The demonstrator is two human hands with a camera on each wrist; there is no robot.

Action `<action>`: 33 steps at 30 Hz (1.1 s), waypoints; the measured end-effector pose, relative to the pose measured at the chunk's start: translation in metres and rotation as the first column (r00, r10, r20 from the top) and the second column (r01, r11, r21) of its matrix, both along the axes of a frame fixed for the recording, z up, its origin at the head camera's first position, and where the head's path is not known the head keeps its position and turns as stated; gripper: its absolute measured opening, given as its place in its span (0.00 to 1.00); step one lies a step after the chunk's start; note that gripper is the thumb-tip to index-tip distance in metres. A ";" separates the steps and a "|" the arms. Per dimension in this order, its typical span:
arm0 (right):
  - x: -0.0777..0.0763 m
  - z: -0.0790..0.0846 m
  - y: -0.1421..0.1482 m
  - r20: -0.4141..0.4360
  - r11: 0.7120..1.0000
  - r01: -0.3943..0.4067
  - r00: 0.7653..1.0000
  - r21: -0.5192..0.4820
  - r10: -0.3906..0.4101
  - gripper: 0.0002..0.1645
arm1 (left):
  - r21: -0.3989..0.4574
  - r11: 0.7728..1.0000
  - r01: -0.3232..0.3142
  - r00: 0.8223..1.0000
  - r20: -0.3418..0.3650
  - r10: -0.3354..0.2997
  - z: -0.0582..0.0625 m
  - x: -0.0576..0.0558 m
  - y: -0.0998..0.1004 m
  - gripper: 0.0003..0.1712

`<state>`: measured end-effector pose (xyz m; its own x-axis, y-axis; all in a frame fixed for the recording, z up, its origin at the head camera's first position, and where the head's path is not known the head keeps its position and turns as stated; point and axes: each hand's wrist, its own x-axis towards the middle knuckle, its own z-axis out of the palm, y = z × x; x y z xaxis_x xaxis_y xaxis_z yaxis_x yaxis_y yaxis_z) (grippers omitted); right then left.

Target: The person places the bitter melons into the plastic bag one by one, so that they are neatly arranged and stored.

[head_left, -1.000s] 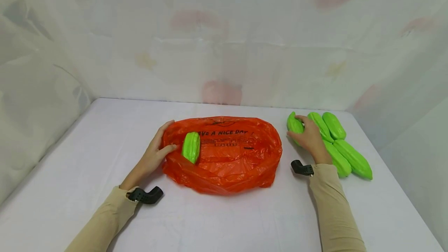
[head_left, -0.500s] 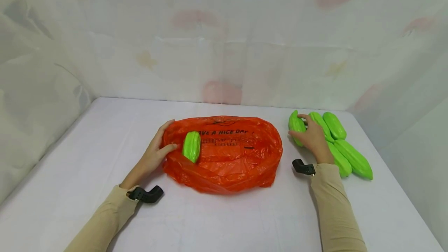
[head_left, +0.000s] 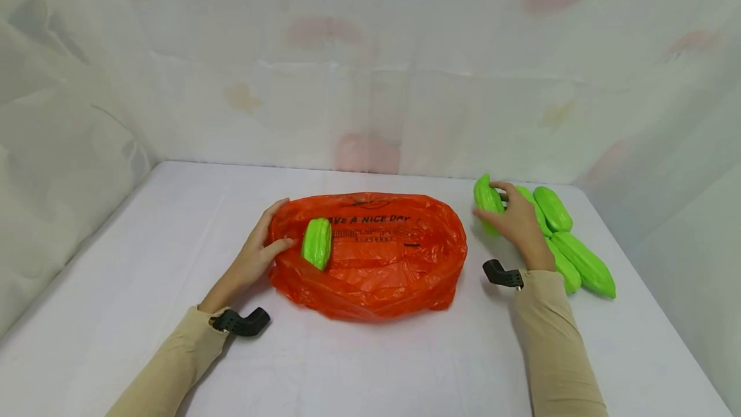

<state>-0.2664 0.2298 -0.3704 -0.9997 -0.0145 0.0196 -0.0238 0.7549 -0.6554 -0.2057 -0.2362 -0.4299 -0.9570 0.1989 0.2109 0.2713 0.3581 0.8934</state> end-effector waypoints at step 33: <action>0.023 0.042 -0.031 -0.039 0.997 -0.067 0.997 -0.039 0.065 0.48 | 0.025 1.000 0.011 1.000 -0.015 -0.011 -0.003 -0.002 -0.001 0.41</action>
<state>-0.2437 0.1989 -0.3284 -0.9952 -0.0788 0.0586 -0.0975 0.7238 -0.6831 -0.2073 -0.2375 -0.4325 -0.9515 0.2041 0.2304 0.2888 0.3329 0.8977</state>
